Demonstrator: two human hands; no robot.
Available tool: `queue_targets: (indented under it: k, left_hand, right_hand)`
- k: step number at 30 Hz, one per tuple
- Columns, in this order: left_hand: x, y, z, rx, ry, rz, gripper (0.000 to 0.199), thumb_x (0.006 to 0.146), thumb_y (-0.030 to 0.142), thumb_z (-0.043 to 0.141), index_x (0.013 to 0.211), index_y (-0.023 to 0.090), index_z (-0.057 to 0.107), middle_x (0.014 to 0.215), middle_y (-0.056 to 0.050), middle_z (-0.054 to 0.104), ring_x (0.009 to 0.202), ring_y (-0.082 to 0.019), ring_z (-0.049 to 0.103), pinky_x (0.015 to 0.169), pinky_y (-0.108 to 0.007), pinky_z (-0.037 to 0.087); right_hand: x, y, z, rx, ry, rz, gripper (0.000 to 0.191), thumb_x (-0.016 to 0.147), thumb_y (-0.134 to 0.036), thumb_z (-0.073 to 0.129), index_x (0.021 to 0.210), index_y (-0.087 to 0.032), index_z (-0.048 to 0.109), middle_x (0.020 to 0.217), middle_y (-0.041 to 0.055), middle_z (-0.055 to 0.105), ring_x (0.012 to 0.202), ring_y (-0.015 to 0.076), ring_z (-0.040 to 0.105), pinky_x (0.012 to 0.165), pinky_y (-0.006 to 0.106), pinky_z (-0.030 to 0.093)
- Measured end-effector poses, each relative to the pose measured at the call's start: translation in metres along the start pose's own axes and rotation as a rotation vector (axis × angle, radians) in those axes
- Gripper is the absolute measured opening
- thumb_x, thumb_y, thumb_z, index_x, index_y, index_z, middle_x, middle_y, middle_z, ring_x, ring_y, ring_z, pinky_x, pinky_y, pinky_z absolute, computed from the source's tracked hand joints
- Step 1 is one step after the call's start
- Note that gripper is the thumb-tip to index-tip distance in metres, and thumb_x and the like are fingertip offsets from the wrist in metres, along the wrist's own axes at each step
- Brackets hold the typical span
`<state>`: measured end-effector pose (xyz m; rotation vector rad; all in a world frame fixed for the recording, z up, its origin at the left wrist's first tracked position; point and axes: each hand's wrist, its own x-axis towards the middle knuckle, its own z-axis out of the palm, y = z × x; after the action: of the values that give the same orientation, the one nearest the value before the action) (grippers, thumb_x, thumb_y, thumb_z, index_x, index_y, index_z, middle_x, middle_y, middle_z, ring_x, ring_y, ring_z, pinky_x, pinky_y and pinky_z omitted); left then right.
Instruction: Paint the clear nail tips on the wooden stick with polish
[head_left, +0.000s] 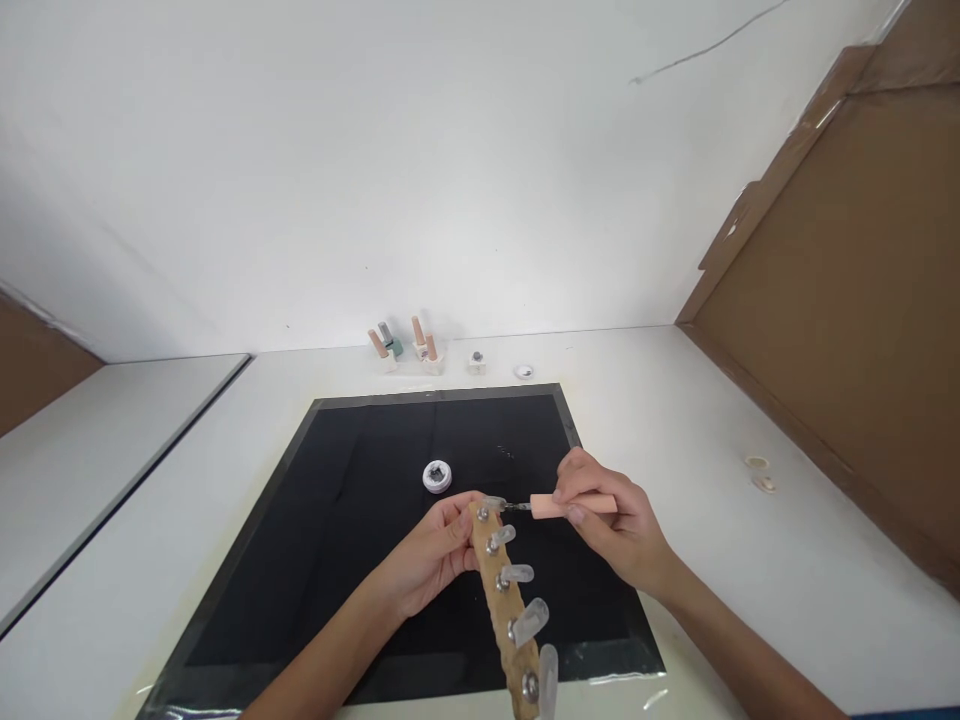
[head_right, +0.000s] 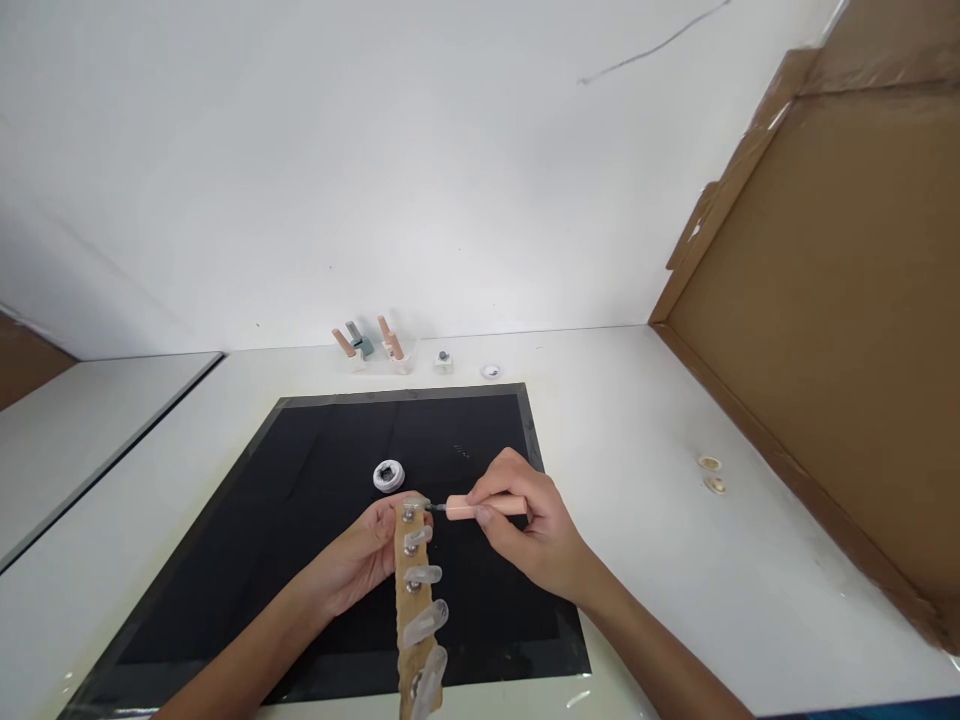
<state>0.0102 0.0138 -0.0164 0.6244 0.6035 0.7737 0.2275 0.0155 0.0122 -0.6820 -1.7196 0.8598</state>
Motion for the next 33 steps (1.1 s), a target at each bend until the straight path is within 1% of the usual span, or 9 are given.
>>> queue_targets:
  k: [4,7,9,13,16,21,25,28,33]
  left_hand:
    - [0.0004,0.0008,0.0031,0.005,0.008,-0.024,0.032,0.067,0.037,0.076,0.08,0.011,0.064,0.068,-0.002,0.065,0.063,-0.01,0.061,0.06,-0.019,0.048]
    - [0.0016,0.0009,0.0052,0.011,0.005,-0.033,0.032,0.064,0.036,0.078,0.078,0.012,0.063,0.067,-0.001,0.065,0.063,-0.01,0.061,0.059,-0.018,0.048]
    - [0.0022,0.0007,0.0055,0.013,-0.006,-0.029,0.032,0.064,0.037,0.078,0.077,0.012,0.063,0.066,0.0,0.064,0.062,-0.009,0.061,0.058,-0.018,0.047]
    - [0.0024,0.0004,0.0045,0.03,-0.025,-0.025,0.033,0.065,0.038,0.077,0.078,0.012,0.063,0.069,-0.002,0.065,0.062,-0.009,0.061,0.059,-0.018,0.048]
    - [0.0021,0.0004,0.0042,0.034,-0.032,-0.021,0.033,0.064,0.038,0.078,0.077,0.012,0.062,0.069,-0.001,0.064,0.061,-0.009,0.06,0.059,-0.018,0.047]
    - [0.0017,0.0001,0.0048,0.033,-0.006,-0.033,0.034,0.063,0.038,0.079,0.078,0.012,0.063,0.068,-0.001,0.065,0.061,-0.009,0.061,0.058,-0.018,0.047]
    - [0.002,0.0001,0.0043,0.046,-0.013,-0.035,0.035,0.063,0.039,0.079,0.078,0.012,0.064,0.069,-0.002,0.065,0.061,-0.01,0.06,0.058,-0.019,0.046]
    - [0.0021,-0.0001,0.0038,0.057,-0.011,-0.038,0.035,0.062,0.039,0.079,0.078,0.012,0.064,0.069,-0.002,0.064,0.061,-0.01,0.059,0.058,-0.02,0.046]
    - [0.0015,-0.0011,0.0037,0.067,-0.017,-0.037,0.034,0.062,0.039,0.078,0.078,0.012,0.064,0.066,0.001,0.061,0.058,-0.008,0.057,0.056,-0.019,0.045]
  right_hand:
    - [-0.0002,-0.001,0.0013,0.012,-0.064,0.003,0.011,0.089,-0.025,0.053,0.095,-0.027,0.063,0.076,0.003,0.059,0.074,0.019,0.05,0.064,0.033,0.043]
    - [0.0004,-0.002,0.0024,0.005,-0.096,0.011,0.012,0.088,-0.023,0.055,0.096,-0.027,0.062,0.077,0.0029,0.059,0.074,0.0188,0.05,0.064,0.033,0.043]
    - [0.0007,-0.0022,0.0026,-0.008,-0.093,0.014,0.011,0.088,-0.021,0.054,0.094,-0.027,0.062,0.076,0.0026,0.058,0.074,0.0184,0.049,0.064,0.033,0.043]
    - [0.0005,-0.0014,0.0017,-0.016,-0.041,0.005,0.011,0.089,-0.022,0.051,0.088,-0.026,0.061,0.07,0.0024,0.056,0.07,0.0186,0.047,0.061,0.033,0.042]
    - [0.0,-0.0012,0.0008,0.009,-0.017,0.01,0.011,0.089,-0.023,0.051,0.088,-0.026,0.061,0.071,0.0024,0.056,0.071,0.0187,0.047,0.061,0.033,0.041]
    - [0.0,-0.002,0.0014,0.04,-0.064,0.036,0.011,0.088,-0.022,0.054,0.094,-0.027,0.062,0.076,0.0024,0.057,0.074,0.0182,0.048,0.064,0.032,0.042]
    - [-0.0002,-0.0029,0.0019,0.038,-0.047,0.091,0.009,0.089,-0.025,0.052,0.09,-0.025,0.061,0.076,0.0026,0.055,0.07,0.0169,0.049,0.06,0.03,0.042]
    - [-0.0005,-0.0036,0.0015,0.057,-0.023,0.125,0.012,0.09,-0.029,0.051,0.087,-0.024,0.061,0.077,0.0029,0.055,0.067,0.0162,0.05,0.058,0.029,0.042]
    - [-0.0004,-0.0036,0.0016,0.089,-0.065,0.139,0.013,0.09,-0.033,0.052,0.092,-0.024,0.062,0.077,0.003,0.056,0.069,0.0166,0.052,0.06,0.03,0.043]
